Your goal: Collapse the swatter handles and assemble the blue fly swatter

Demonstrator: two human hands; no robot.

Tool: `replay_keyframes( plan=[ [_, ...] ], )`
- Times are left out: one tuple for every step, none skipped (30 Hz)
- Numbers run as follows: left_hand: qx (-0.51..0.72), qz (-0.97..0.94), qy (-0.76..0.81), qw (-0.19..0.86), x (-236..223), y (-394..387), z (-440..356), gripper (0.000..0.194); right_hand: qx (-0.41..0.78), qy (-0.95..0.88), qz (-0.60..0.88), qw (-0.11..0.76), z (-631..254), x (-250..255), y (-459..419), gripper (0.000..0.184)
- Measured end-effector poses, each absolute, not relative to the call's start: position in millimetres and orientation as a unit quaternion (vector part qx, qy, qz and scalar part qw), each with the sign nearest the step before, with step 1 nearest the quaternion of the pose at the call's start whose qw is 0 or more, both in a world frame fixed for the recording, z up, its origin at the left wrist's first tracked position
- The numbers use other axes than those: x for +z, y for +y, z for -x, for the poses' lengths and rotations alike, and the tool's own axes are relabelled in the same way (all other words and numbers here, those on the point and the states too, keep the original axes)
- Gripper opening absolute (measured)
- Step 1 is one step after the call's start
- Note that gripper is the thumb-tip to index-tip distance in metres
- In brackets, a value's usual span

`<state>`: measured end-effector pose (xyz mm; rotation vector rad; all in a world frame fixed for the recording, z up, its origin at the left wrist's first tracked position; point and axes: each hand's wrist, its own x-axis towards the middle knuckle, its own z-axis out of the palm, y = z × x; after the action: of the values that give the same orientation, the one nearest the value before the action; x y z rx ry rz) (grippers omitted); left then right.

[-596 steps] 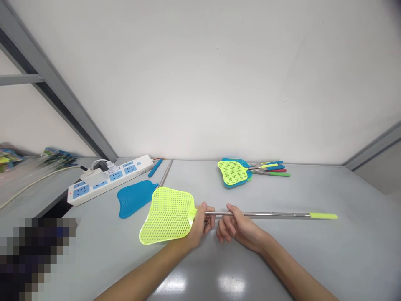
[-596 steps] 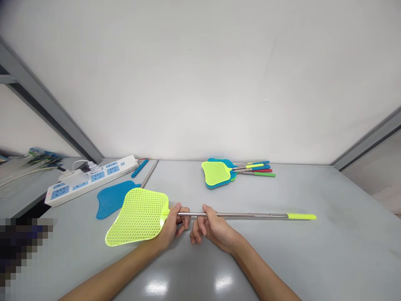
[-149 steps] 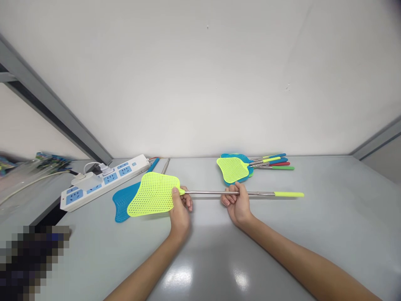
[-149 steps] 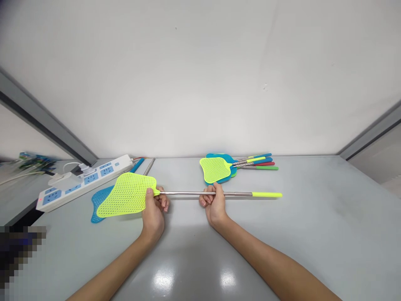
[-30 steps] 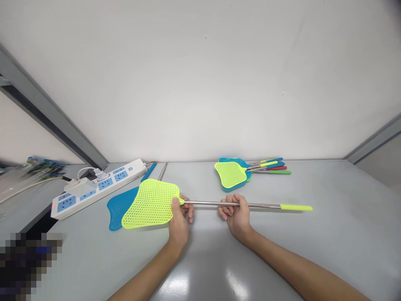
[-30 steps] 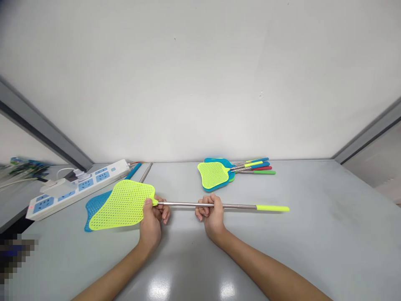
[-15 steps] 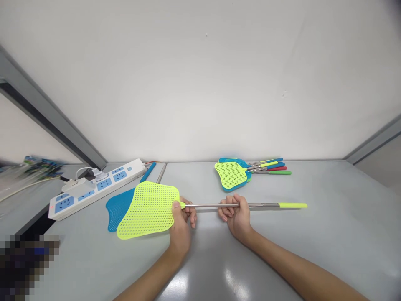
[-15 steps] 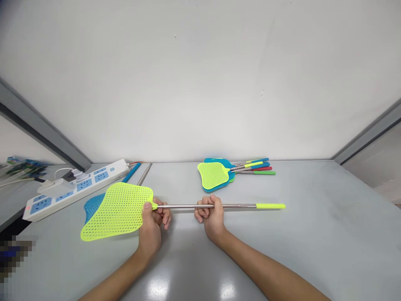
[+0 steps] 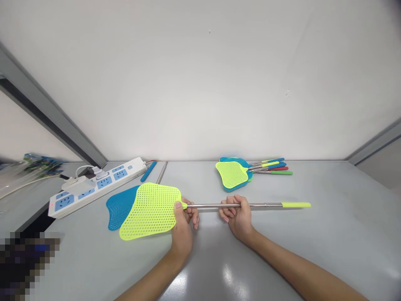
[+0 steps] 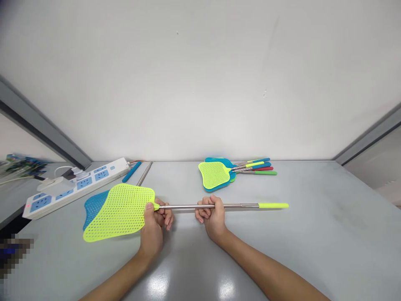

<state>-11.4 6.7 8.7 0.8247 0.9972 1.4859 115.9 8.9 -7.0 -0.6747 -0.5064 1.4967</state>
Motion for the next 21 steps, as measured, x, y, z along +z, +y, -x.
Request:
replay_keyframes(
  plan=[
    [0.628, -0.348, 0.423, 0.552, 8.2, 6.3, 11.0, 0.03, 0.661, -0.223, 0.297, 0.653, -116.2, -7.5, 9.1, 0.038],
    [0.628, -0.347, 0.426, 0.552, 7.7, 5.6, 10.4, 0.029, 0.659, -0.221, 0.295, 0.656, -116.5, -8.1, 9.5, 0.038],
    [0.627, -0.343, 0.428, 0.553, 7.1, 4.6, 9.6, 0.029, 0.655, -0.218, 0.293, 0.661, -116.7, -8.7, 10.0, 0.038],
    [0.626, -0.337, 0.43, 0.557, 6.5, 3.4, 8.6, 0.028, 0.65, -0.214, 0.293, 0.668, -116.8, -9.2, 10.6, 0.039],
    [0.627, -0.327, 0.431, 0.561, 6.0, 2.2, 7.5, 0.028, 0.644, -0.211, 0.293, 0.674, -116.7, -9.6, 11.2, 0.039],
    [0.628, -0.314, 0.432, 0.566, 5.5, 1.0, 6.5, 0.028, 0.639, -0.21, 0.295, 0.679, -116.4, -9.9, 11.8, 0.039],
    [0.631, -0.3, 0.431, 0.57, 5.1, 0.2, 5.6, 0.028, 0.634, -0.209, 0.299, 0.681, -116.0, -10.2, 12.4, 0.04],
    [0.634, -0.286, 0.431, 0.575, 4.8, -0.3, 5.1, 0.028, 0.631, -0.21, 0.304, 0.682, -115.3, -10.3, 12.8, 0.04],
    [0.636, -0.273, 0.43, 0.58, 4.7, -0.3, 4.9, 0.028, 0.629, -0.211, 0.309, 0.682, -114.5, -10.3, 13.1, 0.041],
    [0.638, -0.26, 0.429, 0.584, 4.6, 0.1, 5.1, 0.029, 0.627, -0.213, 0.312, 0.681, -113.8, -10.4, 13.3, 0.041],
    [0.641, -0.249, 0.428, 0.586, 4.7, 0.9, 5.5, 0.029, 0.625, -0.214, 0.316, 0.681, -113.1, -10.4, 13.4, 0.041],
    [0.644, -0.239, 0.427, 0.588, 4.8, 1.8, 6.1, 0.029, 0.623, -0.214, 0.321, 0.681, -112.7, -10.5, 13.4, 0.041],
    [0.646, -0.23, 0.426, 0.59, 4.9, 2.8, 6.9, 0.029, 0.621, -0.214, 0.327, 0.68, -112.7, -10.5, 13.4, 0.041],
    [0.649, -0.224, 0.424, 0.592, 5.0, 3.7, 7.7, 0.029, 0.617, -0.212, 0.335, 0.679, -113.1, -10.5, 13.3, 0.041],
    [0.651, -0.219, 0.42, 0.593, 5.2, 4.6, 8.6, 0.03, 0.611, -0.209, 0.344, 0.681, -114.1, -10.3, 13.4, 0.041],
    [0.653, -0.216, 0.417, 0.594, 5.3, 5.5, 9.5, 0.03, 0.602, -0.205, 0.352, 0.686, -115.7, -10.0, 13.6, 0.041],
    [0.656, -0.214, 0.414, 0.594, 5.5, 6.4, 10.5, 0.03, 0.591, -0.2, 0.357, 0.695, -117.8, -9.5, 14.1, 0.041],
    [0.661, -0.211, 0.411, 0.591, 5.7, 7.4, 11.6, 0.03, 0.578, -0.196, 0.356, 0.707, -120.4, -8.9, 14.9, 0.041],
    [0.666, -0.208, 0.411, 0.587, 6.0, 8.6, 12.7, 0.03, 0.569, -0.191, 0.349, 0.72, -123.4, -8.3, 16.0, 0.04],
    [0.671, -0.203, 0.411, 0.583, 6.3, 10.0, 13.7, 0.03, 0.564, -0.188, 0.337, 0.731, -126.7, -7.8, 17.5, 0.04],
    [0.676, -0.198, 0.411, 0.578, 6.7, 11.4, 14.7, 0.03, 0.561, -0.186, 0.324, 0.739, -130.1, -7.5, 19.2, 0.04]
  ],
)
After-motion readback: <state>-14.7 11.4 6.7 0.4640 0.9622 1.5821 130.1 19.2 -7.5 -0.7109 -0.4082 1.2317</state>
